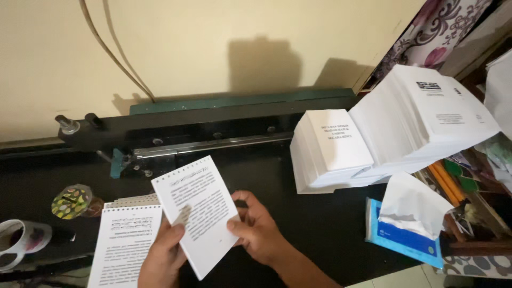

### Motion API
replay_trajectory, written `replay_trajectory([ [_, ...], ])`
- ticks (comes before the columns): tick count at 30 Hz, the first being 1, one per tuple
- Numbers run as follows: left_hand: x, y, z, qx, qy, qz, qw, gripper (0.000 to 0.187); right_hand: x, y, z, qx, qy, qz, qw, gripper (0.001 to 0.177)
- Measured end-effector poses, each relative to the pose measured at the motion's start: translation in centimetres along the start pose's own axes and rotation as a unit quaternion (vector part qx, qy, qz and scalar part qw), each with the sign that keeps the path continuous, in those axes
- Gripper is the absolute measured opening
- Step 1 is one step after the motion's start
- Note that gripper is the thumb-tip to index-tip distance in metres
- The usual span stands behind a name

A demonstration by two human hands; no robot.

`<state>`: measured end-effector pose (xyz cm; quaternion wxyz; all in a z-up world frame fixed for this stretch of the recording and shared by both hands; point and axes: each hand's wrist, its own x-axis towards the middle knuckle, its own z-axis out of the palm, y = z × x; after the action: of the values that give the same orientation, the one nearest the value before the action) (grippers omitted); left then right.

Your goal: The person places a stack of printed papers into a manual binding machine, presses the handle to secure the binding, and then removes the finished booklet. This process is repeated for multiple sets of documents on a cluttered desk.

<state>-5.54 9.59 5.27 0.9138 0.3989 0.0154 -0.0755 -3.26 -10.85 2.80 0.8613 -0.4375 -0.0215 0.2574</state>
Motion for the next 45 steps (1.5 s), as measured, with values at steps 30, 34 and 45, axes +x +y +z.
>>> replay_trajectory([
  [30, -2.1, 4.3, -4.5, 0.812, 0.338, -0.213, 0.426, 0.095, 1.1, 1.6, -16.1, -0.087, 0.080, 0.044, 0.992, 0.017],
  [34, -1.8, 4.0, -4.0, 0.827, 0.349, -0.186, 0.399, 0.107, -0.1, 0.4, -15.1, -0.087, 0.112, 0.092, 0.986, 0.017],
  [45, 13.8, 2.3, 12.0, 0.678, -0.035, 0.149, 0.719, 0.050, -8.4, -9.4, -13.4, -0.479, 0.275, -0.304, 0.776, 0.066],
])
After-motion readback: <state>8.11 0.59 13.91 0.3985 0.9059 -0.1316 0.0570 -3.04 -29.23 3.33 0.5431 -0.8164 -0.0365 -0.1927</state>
